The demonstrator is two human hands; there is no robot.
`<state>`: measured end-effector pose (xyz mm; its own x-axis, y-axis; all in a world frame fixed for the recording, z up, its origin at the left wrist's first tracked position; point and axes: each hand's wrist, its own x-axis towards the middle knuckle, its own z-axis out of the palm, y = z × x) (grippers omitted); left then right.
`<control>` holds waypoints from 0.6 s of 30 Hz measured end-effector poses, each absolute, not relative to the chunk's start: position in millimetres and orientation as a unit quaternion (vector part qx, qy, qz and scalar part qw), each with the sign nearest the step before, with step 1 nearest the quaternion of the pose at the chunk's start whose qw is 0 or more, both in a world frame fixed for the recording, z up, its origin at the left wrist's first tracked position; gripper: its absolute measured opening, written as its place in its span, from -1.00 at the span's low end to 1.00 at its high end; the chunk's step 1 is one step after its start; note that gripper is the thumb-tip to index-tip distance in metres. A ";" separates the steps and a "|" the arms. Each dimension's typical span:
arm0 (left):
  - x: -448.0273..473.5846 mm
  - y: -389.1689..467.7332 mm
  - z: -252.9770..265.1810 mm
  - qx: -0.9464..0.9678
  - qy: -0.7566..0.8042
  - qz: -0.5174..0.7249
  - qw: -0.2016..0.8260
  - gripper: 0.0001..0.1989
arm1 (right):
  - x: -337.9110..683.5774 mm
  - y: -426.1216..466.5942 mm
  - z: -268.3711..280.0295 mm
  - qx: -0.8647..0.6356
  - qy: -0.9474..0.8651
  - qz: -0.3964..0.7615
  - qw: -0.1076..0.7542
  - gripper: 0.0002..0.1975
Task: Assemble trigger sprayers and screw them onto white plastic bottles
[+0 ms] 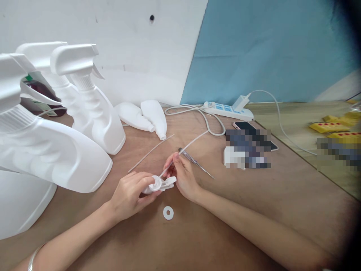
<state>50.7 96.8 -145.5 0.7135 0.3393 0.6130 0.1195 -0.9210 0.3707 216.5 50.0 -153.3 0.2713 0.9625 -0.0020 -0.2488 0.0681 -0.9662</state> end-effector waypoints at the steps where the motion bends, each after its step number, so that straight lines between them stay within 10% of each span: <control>1: 51.0 96.9 -145.5 0.913 0.122 0.359 0.149 -0.85 | 216.4 49.6 -153.0 -0.491 -0.373 0.473 0.630 -0.56; 18: 50.0 96.1 -145.7 0.920 0.105 0.359 0.121 -0.87 | 214.9 45.1 -147.0 -0.523 -0.409 0.406 0.628 -0.57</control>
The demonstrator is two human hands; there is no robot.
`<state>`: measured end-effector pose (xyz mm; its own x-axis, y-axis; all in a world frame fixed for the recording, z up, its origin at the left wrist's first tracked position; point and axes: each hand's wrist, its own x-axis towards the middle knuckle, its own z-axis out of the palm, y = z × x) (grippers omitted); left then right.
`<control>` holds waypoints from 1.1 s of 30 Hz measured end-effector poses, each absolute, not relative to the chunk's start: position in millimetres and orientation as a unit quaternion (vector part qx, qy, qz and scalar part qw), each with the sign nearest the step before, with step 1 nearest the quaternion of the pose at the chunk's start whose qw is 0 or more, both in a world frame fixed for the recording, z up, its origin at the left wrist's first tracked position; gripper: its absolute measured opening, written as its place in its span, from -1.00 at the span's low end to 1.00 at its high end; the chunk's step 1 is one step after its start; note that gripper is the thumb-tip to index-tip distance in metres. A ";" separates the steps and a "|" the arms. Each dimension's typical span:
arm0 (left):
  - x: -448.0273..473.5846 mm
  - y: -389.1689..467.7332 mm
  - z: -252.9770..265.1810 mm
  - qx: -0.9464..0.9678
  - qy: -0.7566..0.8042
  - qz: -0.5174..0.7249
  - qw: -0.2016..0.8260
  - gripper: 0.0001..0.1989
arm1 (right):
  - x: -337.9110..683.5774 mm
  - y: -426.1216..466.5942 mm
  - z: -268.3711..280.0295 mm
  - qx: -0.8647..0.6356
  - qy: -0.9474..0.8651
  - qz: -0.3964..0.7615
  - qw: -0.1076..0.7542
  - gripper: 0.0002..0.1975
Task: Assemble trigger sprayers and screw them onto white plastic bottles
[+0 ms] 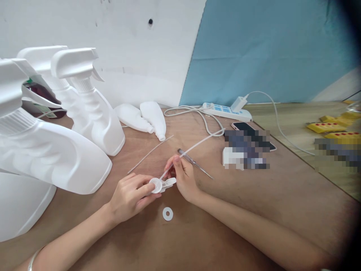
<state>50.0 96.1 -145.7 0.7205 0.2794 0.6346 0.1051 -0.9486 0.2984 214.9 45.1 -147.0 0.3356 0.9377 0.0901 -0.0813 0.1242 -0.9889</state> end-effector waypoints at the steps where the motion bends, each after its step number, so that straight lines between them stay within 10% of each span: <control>1: 49.9 96.3 -146.0 0.920 0.103 0.359 0.118 -0.87 | 214.9 45.0 -146.7 -0.524 -0.409 0.403 0.629 -0.57; 33: 47.5 96.2 -149.3 0.909 0.112 0.379 0.129 -0.90 | 207.5 30.1 -122.6 -0.534 -0.619 0.261 0.513 -0.92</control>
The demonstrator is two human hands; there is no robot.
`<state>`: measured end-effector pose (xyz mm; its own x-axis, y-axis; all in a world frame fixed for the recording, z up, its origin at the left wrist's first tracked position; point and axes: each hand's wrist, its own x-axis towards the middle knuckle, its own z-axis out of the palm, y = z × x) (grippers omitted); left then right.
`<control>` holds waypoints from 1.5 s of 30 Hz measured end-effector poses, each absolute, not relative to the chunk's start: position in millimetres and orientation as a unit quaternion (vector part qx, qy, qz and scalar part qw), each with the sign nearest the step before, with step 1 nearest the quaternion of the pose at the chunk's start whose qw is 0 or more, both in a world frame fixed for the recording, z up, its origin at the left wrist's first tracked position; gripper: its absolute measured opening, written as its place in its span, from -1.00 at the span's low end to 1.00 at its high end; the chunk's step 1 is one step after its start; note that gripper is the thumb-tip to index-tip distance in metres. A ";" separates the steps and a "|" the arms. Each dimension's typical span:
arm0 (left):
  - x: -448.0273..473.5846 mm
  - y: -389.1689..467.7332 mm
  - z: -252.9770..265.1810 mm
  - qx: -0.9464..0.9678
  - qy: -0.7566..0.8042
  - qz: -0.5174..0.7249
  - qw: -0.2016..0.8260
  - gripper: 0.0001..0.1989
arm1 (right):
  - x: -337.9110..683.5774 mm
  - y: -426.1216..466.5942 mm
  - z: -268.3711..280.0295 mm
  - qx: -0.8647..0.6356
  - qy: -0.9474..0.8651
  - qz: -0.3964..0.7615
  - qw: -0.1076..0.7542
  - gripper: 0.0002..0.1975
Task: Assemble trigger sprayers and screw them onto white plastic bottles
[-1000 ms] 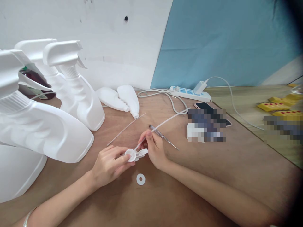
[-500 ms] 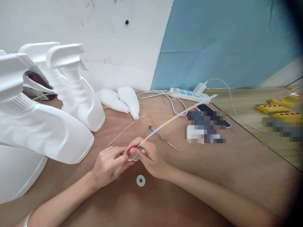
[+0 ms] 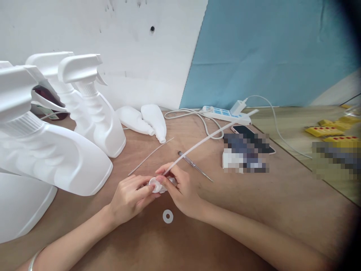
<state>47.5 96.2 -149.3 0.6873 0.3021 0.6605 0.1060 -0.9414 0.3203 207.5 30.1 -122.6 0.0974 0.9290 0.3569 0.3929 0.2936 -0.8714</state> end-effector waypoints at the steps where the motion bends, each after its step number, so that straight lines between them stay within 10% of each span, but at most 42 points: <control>1: 47.5 96.4 -149.9 0.908 0.109 0.383 0.129 -0.89 | 207.2 29.9 -122.5 -0.542 -0.608 0.262 0.518 -0.93; 45: 48.7 95.2 -146.1 0.915 0.158 0.325 0.180 -0.78 | 206.2 30.5 -132.4 -0.476 -0.665 0.182 0.546 -0.93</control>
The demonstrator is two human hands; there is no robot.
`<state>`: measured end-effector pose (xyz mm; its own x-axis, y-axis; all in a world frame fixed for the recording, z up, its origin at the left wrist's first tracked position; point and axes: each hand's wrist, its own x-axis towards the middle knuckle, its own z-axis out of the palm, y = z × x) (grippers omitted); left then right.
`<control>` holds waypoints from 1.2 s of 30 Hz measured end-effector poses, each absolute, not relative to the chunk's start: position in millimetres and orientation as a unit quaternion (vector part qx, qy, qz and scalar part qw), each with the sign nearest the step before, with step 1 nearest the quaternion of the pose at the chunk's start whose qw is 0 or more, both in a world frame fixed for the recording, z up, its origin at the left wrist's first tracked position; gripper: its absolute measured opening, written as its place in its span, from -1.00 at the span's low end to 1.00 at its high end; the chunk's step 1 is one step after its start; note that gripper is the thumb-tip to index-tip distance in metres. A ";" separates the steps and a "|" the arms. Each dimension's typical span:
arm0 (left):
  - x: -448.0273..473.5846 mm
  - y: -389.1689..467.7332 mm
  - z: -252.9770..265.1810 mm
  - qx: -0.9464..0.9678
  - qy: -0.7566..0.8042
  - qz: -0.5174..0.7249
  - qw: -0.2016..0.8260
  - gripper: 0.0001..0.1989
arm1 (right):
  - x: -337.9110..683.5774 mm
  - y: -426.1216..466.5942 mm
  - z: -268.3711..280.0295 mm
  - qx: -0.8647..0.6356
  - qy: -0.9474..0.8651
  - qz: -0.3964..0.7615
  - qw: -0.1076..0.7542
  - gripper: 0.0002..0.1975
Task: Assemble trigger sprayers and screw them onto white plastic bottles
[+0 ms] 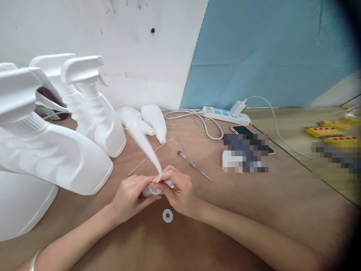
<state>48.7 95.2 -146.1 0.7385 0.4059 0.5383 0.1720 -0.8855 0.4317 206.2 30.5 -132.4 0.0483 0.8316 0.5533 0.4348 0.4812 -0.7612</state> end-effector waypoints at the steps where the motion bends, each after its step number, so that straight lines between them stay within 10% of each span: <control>1: 48.7 95.1 -146.1 0.915 0.159 0.326 0.178 -0.80 | 206.4 30.9 -132.9 -0.474 -0.668 0.183 0.543 -0.93; 19: 48.9 94.9 -144.9 0.912 0.175 0.307 0.210 -0.74 | 207.8 32.3 -138.7 -0.459 -0.680 0.177 0.543 -0.94; 26: 51.7 98.9 -143.7 0.867 0.242 0.240 0.364 -0.54 | 212.1 43.3 -141.2 -0.519 -0.586 0.287 0.553 -0.84; 36: 49.9 101.9 -137.9 0.782 0.285 0.232 0.504 -0.80 | 219.0 56.3 -149.1 -0.493 -0.396 0.474 0.612 -0.73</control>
<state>49.9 101.9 -137.9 0.7297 0.6796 0.0754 0.2124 -0.3300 0.9198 219.0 56.3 -149.1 0.2361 0.9716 0.0177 -0.1896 0.0639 -0.9798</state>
